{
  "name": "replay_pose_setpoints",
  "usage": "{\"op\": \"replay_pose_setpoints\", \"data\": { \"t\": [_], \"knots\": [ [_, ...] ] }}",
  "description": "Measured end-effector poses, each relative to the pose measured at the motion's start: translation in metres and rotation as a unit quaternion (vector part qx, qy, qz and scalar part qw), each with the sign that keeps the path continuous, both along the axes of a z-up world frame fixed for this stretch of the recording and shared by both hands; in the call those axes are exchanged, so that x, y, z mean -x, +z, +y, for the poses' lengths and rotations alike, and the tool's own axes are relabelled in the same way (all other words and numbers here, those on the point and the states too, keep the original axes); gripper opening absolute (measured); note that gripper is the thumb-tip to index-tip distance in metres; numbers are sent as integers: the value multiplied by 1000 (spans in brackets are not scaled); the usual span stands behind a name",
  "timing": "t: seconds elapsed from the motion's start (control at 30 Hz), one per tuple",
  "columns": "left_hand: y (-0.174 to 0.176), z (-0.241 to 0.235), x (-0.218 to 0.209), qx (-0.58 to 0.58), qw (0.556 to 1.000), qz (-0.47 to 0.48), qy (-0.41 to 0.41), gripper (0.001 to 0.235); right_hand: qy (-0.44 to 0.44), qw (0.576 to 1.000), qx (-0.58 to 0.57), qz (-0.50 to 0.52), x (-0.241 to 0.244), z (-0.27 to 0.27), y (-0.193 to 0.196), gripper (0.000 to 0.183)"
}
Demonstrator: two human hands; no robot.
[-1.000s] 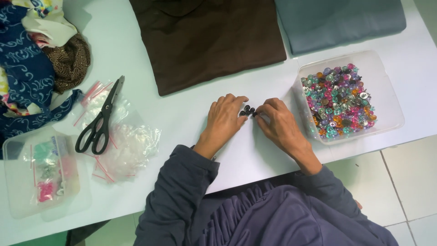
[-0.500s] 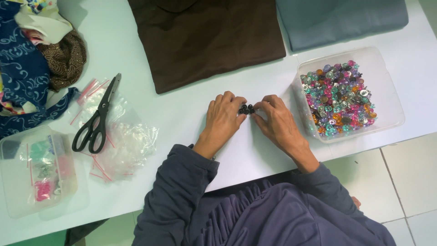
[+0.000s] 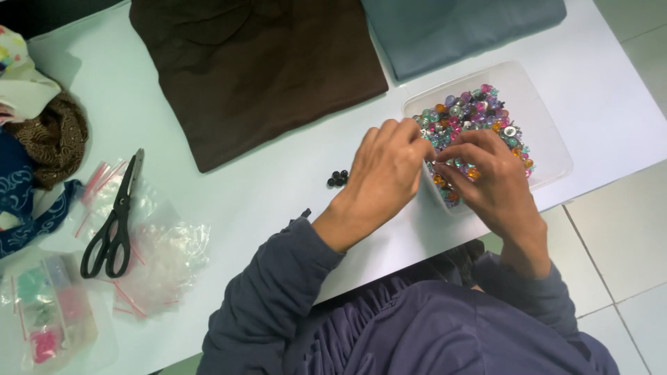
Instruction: Picking small decorative buttons from a container and placing them into small plastic zip-lock bags for packaging.
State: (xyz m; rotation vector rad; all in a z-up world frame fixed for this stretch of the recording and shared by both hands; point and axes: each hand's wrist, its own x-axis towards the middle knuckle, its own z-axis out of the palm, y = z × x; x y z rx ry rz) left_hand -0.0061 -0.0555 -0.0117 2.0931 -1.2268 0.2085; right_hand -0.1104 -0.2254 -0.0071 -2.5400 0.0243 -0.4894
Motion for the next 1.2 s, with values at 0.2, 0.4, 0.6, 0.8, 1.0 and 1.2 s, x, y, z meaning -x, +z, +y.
{"op": "replay_pose_setpoints", "data": {
  "t": [0.2, 0.4, 0.6, 0.8, 1.0, 1.2],
  "knots": [
    [-39, -65, -2, -199, 969, -141, -48, 7, 0, 983, 124, 133, -4, -31, -20, 18],
    [-24, -79, -18, -298, 942, -156, 12, 6, -108, 963, 192, 153, -6, -48, -12, 17],
    [-20, -70, -14, -230, 967, -107, -23, 6, -40, 973, 158, 164, 0, -51, -19, 10],
    [-45, -77, 2, -235, 968, -77, -46, 18, 3, 964, 184, 192, -1, -48, -35, 16],
    [-39, -73, 2, -210, 974, -62, -54, 9, 0, 977, 137, 161, 1, -49, -35, 13],
    [-4, -45, -4, -182, 982, -37, -42, 7, -3, 995, 46, 90, -1, -35, -20, 15]
  ]
}}
